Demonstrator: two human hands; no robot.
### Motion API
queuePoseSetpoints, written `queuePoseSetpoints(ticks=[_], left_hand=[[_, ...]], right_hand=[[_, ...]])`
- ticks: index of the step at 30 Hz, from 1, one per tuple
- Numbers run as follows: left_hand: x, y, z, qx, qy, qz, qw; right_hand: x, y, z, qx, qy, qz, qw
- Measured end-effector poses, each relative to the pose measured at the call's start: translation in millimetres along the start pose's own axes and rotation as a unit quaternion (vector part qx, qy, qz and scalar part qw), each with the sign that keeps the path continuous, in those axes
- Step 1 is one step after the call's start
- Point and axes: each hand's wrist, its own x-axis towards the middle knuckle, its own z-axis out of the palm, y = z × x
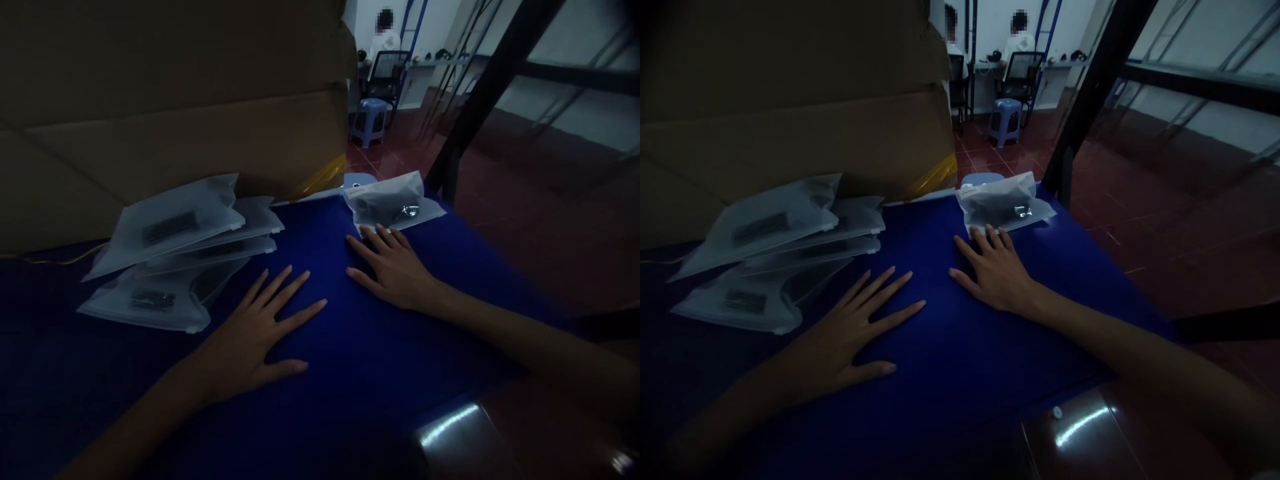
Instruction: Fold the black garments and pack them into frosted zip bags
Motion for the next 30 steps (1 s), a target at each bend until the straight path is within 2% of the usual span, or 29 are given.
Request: queuePoseSetpoints(ticks=[3, 6, 10, 13, 17, 21, 23, 27, 30], left_hand=[[-1.1, 0.6, 1.0, 0.002, 0.008, -0.005, 1.0], [-1.7, 0.9, 1.3, -0.011, 0.035, -0.015, 0.999], [-2.2, 0.5, 1.0, -0.031, 0.041, 0.002, 0.999], [-1.7, 0.9, 0.9, -0.023, 0.031, 0.013, 0.999], [-0.6, 2.2, 1.4, 0.018, 0.058, 0.017, 0.998], [-1.6, 1.7, 0.4, 0.077, 0.087, -0.013, 0.993], [-2.5, 0.7, -0.2, 0.101, 0.089, -0.038, 0.99], [-4.3, -2.4, 2.8, 0.113, 0.084, -0.077, 0.987], [-5.8, -5.0, 7.8, 0.101, 0.077, -0.086, 0.988]], right_hand=[[-8.2, -16.9, -6.0, 0.015, 0.013, -0.065, 0.998], [-16.4, -34.3, -12.0, 0.051, -0.004, -0.167, 0.985], [-21.3, -48.8, -17.9, 0.103, -0.044, -0.307, 0.945], [-20.0, -51.3, -19.2, 0.132, -0.072, -0.362, 0.92], [-16.5, -48.3, -15.0, 0.126, -0.048, -0.377, 0.916], [-12.2, -29.0, -13.0, 0.093, 0.083, -0.383, 0.915], [-10.3, -13.2, -18.0, 0.063, 0.124, -0.361, 0.922], [-9.9, 10.3, -32.4, 0.009, 0.133, -0.321, 0.938], [-11.7, 12.2, -34.9, 0.001, 0.18, -0.333, 0.926]])
